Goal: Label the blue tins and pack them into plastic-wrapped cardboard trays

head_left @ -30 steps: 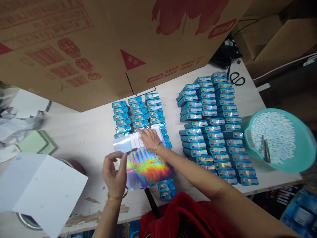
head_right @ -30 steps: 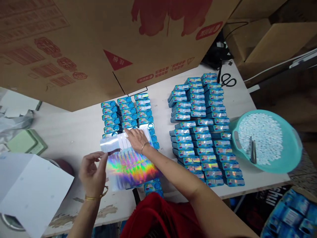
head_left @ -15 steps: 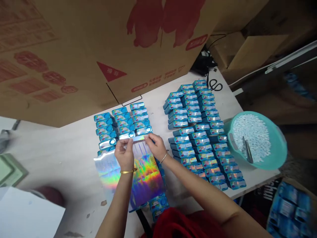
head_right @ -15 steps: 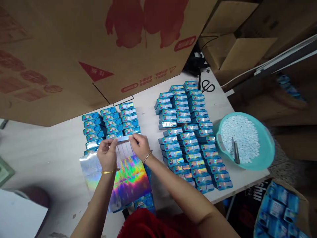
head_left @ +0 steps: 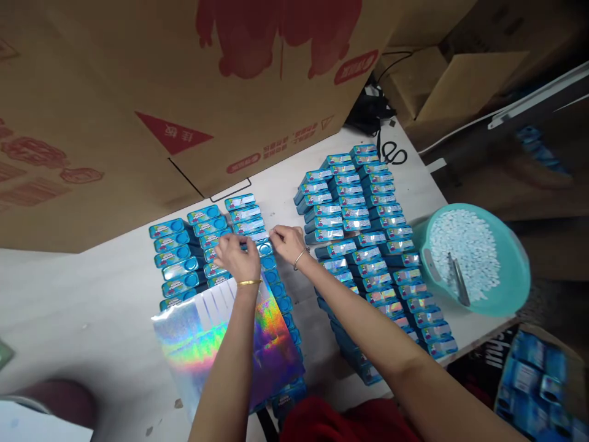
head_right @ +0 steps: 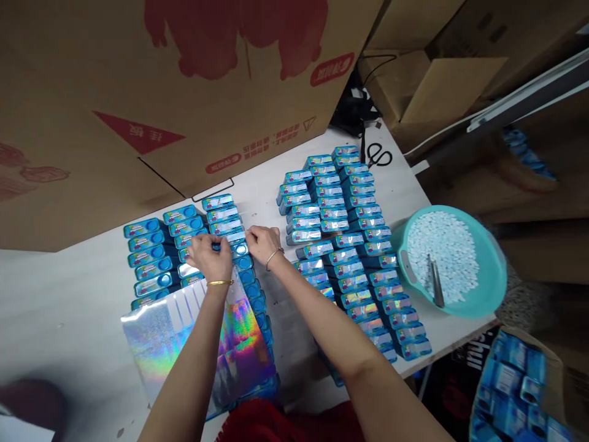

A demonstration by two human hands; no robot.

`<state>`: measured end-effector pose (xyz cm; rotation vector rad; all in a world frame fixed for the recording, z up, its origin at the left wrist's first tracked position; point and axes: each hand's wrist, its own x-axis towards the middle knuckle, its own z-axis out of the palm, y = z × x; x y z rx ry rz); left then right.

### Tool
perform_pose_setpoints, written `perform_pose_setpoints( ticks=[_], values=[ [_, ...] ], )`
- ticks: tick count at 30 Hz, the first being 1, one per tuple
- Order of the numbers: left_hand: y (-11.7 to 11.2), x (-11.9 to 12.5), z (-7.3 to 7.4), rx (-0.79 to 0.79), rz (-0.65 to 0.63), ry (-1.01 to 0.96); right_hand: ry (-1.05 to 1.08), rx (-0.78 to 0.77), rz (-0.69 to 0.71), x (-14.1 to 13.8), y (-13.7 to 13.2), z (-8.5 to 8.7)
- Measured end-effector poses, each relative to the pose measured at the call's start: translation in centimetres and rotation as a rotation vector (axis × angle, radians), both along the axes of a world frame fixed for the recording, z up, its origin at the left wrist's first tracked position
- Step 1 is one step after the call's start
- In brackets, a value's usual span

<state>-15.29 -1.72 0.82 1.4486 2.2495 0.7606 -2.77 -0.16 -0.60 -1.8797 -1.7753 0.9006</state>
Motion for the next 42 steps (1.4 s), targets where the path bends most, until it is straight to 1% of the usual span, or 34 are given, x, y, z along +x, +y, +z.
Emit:
perform_pose_setpoints(
  ticks=[3,4,6,8,10,12,14,15,17,19,20,21,23,24,26,28,31,33,35,39,41,42],
  values=[
    [0.3,-0.2,0.0,-0.040,0.002,0.049,0.062,-0.059,-0.057,0.0,-0.2,-1.0],
    [0.4,-0.3,0.1,-0.047,0.017,0.059,0.090,-0.053,-0.092,0.0,-0.4,-1.3],
    [0.5,-0.7,0.4,-0.062,0.051,0.065,0.147,0.017,-0.132,-0.1,-1.2,-1.9],
    [0.6,-0.9,0.5,-0.077,0.062,0.061,0.190,0.106,-0.087,-0.2,-2.2,-2.4],
    [0.6,-0.8,0.6,-0.082,0.060,0.063,0.180,0.125,0.004,-0.3,-3.2,-2.9],
    [0.7,-0.5,0.6,-0.087,0.065,0.073,0.062,0.076,0.095,0.0,-3.8,-3.2],
    [0.8,-0.5,0.6,-0.105,0.067,0.077,-0.128,0.001,0.194,0.4,-4.0,-3.0],
    [0.7,-0.7,0.6,-0.115,0.058,0.071,-0.219,-0.027,0.228,0.7,-4.0,-2.6],
    [0.3,-2.0,1.0,-0.095,0.002,0.040,-0.341,-0.026,0.225,0.8,-4.0,-1.3],
    [-0.8,-4.6,1.6,-0.003,-0.120,-0.018,-0.364,0.054,0.186,0.1,-4.4,0.5],
    [-1.6,-6.3,2.0,0.054,-0.198,-0.038,-0.346,0.104,0.196,-0.6,-4.8,1.5],
    [-2.6,-8.2,2.4,0.101,-0.274,-0.037,-0.317,0.146,0.240,-1.7,-5.3,2.3],
    [-4.8,-12.1,3.1,0.123,-0.396,0.045,-0.253,0.189,0.394,-4.5,-6.7,3.6],
    [-5.9,-13.8,3.4,0.100,-0.434,0.121,-0.231,0.192,0.475,-6.0,-7.6,3.9],
    [-8.1,-16.6,3.4,0.026,-0.492,0.276,-0.218,0.166,0.597,-8.8,-9.1,3.8],
    [-9.8,-18.2,2.9,-0.045,-0.555,0.379,-0.242,0.119,0.656,-10.9,-10.2,3.2],
    [-11.3,-18.9,1.8,-0.092,-0.622,0.453,-0.298,0.062,0.668,-12.0,-11.0,2.4],
    [-11.6,-18.9,1.4,-0.093,-0.639,0.480,-0.321,0.042,0.668,-11.9,-10.9,2.4],
    [-11.5,-18.8,1.3,-0.088,-0.663,0.493,-0.335,0.024,0.669,-11.8,-10.8,2.8],
    [-11.9,-18.8,1.5,-0.025,-0.735,0.475,-0.350,0.009,0.671,-11.9,-10.9,3.5],
    [-13.0,-18.5,2.1,0.030,-0.750,0.453,-0.351,0.013,0.666,-12.0,-11.0,3.5],
    [-13.9,-18.3,2.6,0.052,-0.751,0.437,-0.349,0.017,0.663,-12.0,-11.1,3.4]
  ],
)
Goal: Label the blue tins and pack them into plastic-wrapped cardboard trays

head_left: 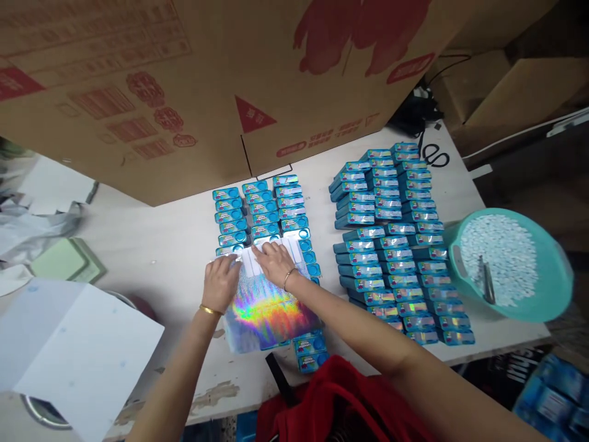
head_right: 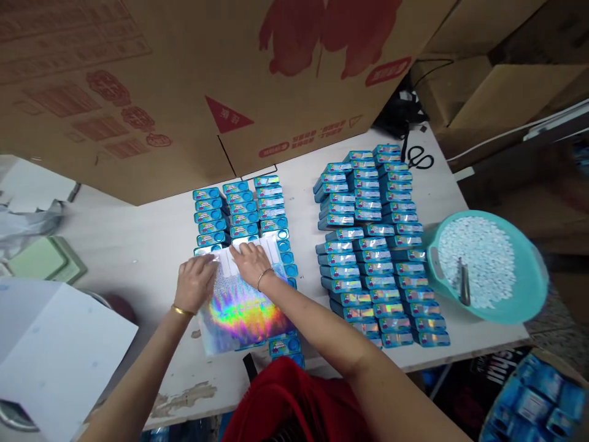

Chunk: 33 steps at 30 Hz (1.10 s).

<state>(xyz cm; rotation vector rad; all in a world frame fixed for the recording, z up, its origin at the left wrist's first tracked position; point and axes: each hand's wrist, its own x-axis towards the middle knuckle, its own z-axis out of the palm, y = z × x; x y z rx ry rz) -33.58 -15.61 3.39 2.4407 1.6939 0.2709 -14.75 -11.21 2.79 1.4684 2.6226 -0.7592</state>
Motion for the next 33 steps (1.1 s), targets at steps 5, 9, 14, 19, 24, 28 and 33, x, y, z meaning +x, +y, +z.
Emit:
perform_pose_setpoints(
  ticks=[5,9,14,19,24,28,33],
  values=[
    [-4.9,2.3,4.9,0.067,0.166,-0.315,0.075,0.002,-0.028,0.1,0.1,-0.9],
    [-5.0,4.7,8.2,0.145,0.714,-0.854,0.463,-0.085,-0.256,0.6,-0.5,-0.6],
    [-1.7,7.1,6.8,0.009,1.013,-1.351,1.085,-0.453,-0.503,1.7,-3.2,2.2],
    [0.5,10.0,3.4,-0.153,1.017,-1.413,1.054,-0.378,-0.692,4.0,-3.2,3.1],
    [4.8,13.4,0.7,-0.132,0.835,-1.252,0.817,-0.082,-0.697,8.7,1.6,1.5],
    [8.5,15.8,-0.5,-0.010,0.743,-0.898,0.535,0.017,-0.676,11.7,5.2,0.5],
    [10.2,17.7,-1.3,-0.066,0.780,-0.555,0.242,0.032,-0.650,12.8,7.1,-1.2]
  ],
)
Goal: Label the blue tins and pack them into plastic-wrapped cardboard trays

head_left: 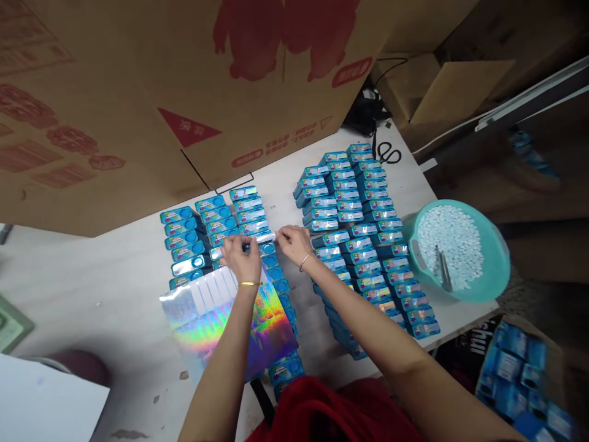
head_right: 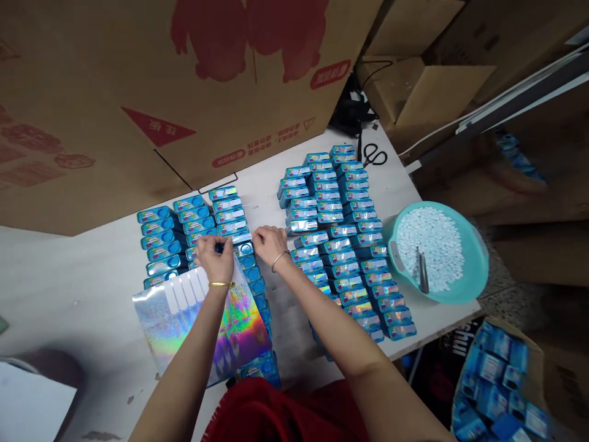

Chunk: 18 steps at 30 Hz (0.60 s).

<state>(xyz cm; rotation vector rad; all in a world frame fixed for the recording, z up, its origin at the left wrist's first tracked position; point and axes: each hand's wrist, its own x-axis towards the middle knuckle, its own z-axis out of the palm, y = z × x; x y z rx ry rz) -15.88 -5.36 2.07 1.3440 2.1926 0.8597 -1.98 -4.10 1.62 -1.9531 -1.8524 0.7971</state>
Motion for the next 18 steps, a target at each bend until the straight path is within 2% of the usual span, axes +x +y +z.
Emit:
perform_pose_setpoints(
  ticks=[4,8,12,15,18],
  values=[
    [0.2,0.7,-0.5,-0.072,-0.042,0.149,-0.106,-0.017,0.040,0.0,0.6,-1.6],
    [0.4,0.7,-0.7,-0.130,-0.046,0.217,-0.068,-0.050,0.019,0.1,0.6,-2.9],
    [0.8,0.2,-0.4,-0.127,-0.009,0.209,0.074,0.001,-0.034,-0.1,-0.9,-3.8],
    [1.0,0.1,-0.3,-0.126,-0.020,0.185,0.121,0.028,0.044,-0.6,-2.6,-4.4],
    [1.2,0.5,-0.5,-0.126,-0.003,0.175,0.021,-0.025,0.116,-0.6,-3.6,-4.6]
  ],
)
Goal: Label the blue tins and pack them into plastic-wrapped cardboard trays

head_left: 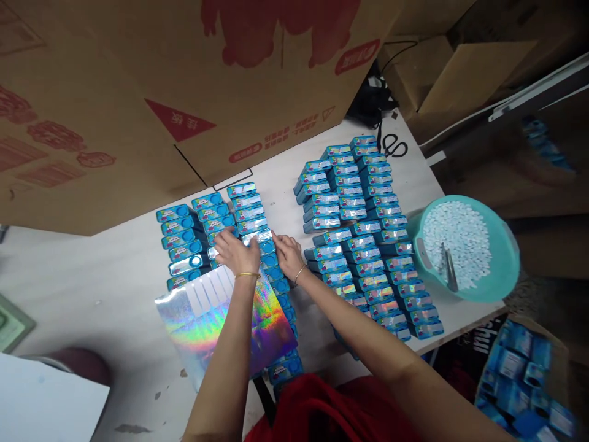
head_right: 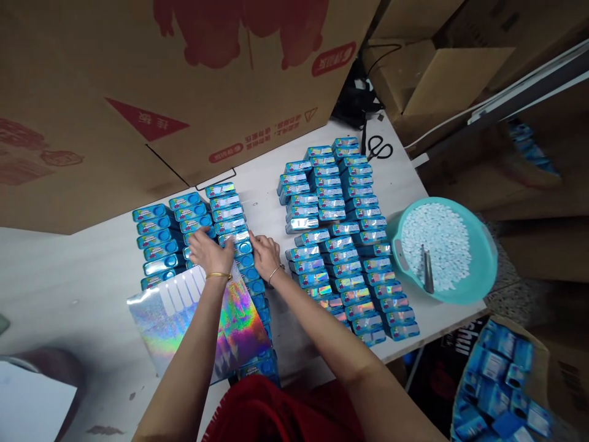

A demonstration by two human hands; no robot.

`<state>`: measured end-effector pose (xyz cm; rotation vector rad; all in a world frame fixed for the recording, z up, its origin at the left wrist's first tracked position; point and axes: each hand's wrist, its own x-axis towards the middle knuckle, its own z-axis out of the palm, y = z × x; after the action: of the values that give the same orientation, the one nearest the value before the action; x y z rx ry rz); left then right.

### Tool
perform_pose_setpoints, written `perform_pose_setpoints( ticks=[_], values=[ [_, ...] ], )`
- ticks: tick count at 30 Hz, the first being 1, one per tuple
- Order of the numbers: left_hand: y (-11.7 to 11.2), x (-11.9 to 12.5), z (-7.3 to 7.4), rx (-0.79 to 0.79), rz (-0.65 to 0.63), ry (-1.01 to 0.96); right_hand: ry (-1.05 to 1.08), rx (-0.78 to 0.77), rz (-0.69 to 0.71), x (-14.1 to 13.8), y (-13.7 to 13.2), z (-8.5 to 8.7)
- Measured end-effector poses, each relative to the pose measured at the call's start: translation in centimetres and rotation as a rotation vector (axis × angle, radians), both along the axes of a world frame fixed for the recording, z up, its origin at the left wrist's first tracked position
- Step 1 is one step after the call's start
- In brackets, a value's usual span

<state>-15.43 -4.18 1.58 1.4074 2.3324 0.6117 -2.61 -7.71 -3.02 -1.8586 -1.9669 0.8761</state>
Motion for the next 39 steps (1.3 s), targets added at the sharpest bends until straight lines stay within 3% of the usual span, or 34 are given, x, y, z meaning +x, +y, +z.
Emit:
perform_pose_setpoints(
  ticks=[4,7,9,12,14,17,21,26,29,32,34,36,39],
  values=[
    [-0.3,-0.7,0.3,-0.022,-0.040,0.010,-0.195,-0.051,0.120,1.2,0.2,1.3],
    [-1.8,-4.5,1.3,0.072,-0.181,-0.018,-0.230,0.079,0.071,0.4,0.3,3.8],
    [-3.5,-8.6,2.2,0.132,-0.312,0.002,-0.187,0.171,0.119,-1.8,-0.2,5.6],
    [-6.5,-14.9,3.1,0.080,-0.403,0.171,-0.132,0.175,0.394,-7.3,-1.8,7.3],
    [-8.3,-18.0,2.9,0.000,-0.439,0.271,-0.132,0.132,0.542,-10.9,-3.0,7.2],
    [-10.3,-20.1,1.8,-0.058,-0.527,0.316,-0.169,0.071,0.620,-14.1,-4.4,5.8],
    [-11.3,-20.2,0.5,-0.024,-0.547,0.305,-0.200,0.045,0.602,-14.5,-4.8,4.6],
    [-12.9,-20.3,0.1,-0.002,-0.568,0.255,-0.207,0.030,0.591,-14.1,-4.7,5.1],
    [-15.2,-19.7,1.1,0.029,-0.594,0.223,-0.213,0.030,0.590,-14.3,-4.8,5.2],
    [-18.0,-18.3,3.9,0.107,-0.569,0.140,-0.208,0.038,0.584,-14.3,-4.6,5.1],
    [-19.4,-17.0,6.4,0.189,-0.450,0.042,-0.177,0.025,0.577,-14.2,-4.5,5.1],
    [-19.7,-15.6,8.6,0.282,-0.210,-0.100,-0.075,-0.007,0.527,-14.0,-4.4,5.4],
    [-18.4,-13.9,10.0,0.366,0.177,-0.415,0.336,-0.076,0.337,-13.1,-5.3,6.4]
  ],
)
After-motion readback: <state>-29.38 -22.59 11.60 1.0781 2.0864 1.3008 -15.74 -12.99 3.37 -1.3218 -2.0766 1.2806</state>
